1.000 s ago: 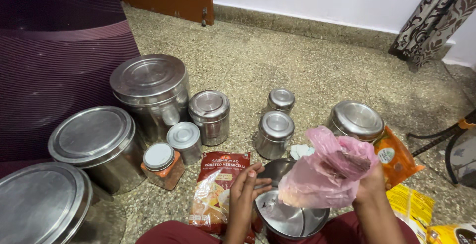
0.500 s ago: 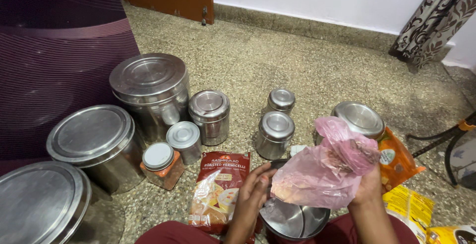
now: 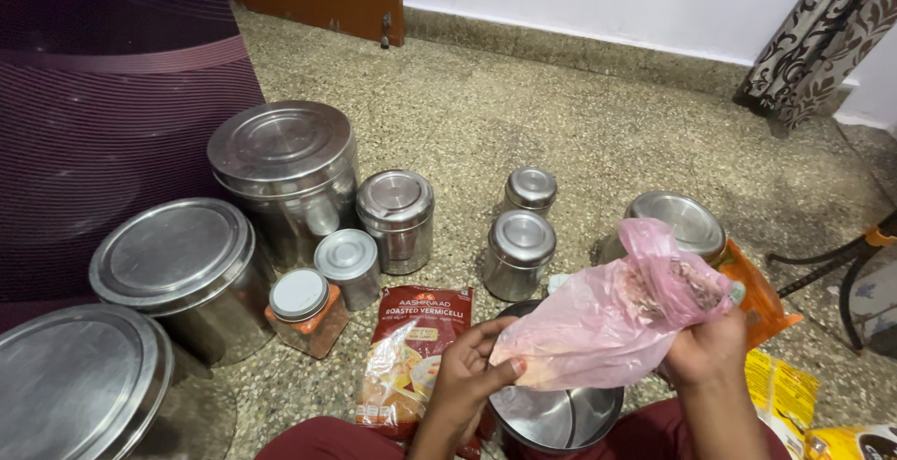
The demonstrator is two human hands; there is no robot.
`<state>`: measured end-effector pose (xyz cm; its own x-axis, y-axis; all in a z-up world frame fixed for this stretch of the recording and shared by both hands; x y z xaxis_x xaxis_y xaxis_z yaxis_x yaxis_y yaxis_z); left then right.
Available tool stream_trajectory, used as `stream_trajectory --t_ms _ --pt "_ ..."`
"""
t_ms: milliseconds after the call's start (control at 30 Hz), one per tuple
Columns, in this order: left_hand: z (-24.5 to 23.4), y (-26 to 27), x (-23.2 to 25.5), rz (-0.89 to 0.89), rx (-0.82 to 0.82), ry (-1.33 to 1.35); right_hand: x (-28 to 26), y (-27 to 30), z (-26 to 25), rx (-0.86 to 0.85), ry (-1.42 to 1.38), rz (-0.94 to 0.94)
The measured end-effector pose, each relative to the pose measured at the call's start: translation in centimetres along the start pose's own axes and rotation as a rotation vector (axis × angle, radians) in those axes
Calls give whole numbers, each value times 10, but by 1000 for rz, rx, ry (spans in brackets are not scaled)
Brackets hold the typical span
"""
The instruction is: The person sits on the floor and opens several metal containers and food packages, then places them into a larger metal container. They handle a jaggery bag, a chocolate spread jar, a pink plastic bag, and a yellow packet, closing and stacking containers as they go.
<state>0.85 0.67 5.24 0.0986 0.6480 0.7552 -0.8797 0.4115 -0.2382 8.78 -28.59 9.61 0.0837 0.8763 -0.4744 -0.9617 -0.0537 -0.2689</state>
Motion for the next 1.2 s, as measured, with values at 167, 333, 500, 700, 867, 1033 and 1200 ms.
stream_trajectory --t_ms 167,333,500,700,867,1033,1200 --pt "-2 1 1 -36 44 39 -3 1 -13 144 106 -22" --pt "-8 2 -2 -69 81 15 4 1 -9 165 132 -7" --pt "-13 1 -6 -72 68 48 4 2 -5 182 252 -42" --pt "-17 -2 -17 -157 116 -71 5 13 16 -106 617 -106" --pt "-16 -2 -21 -152 130 -52 28 29 53 -336 1248 -36" --pt "-15 -1 -17 -103 126 -20 56 36 75 -516 1301 41" --pt "-15 -2 -15 -40 120 68 67 39 84 -545 1303 90"
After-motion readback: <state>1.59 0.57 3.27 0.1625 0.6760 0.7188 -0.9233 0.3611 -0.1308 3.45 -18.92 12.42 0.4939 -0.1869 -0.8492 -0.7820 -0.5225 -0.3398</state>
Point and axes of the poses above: each hand's wrist, its own y-axis away from the middle knuckle, its own z-axis out of the palm, x = y × z, the point moved 4 cm from there along -y, towards the middle knuckle, and after that the axes turned 15 degrees about -x, right-handed, at the moved point
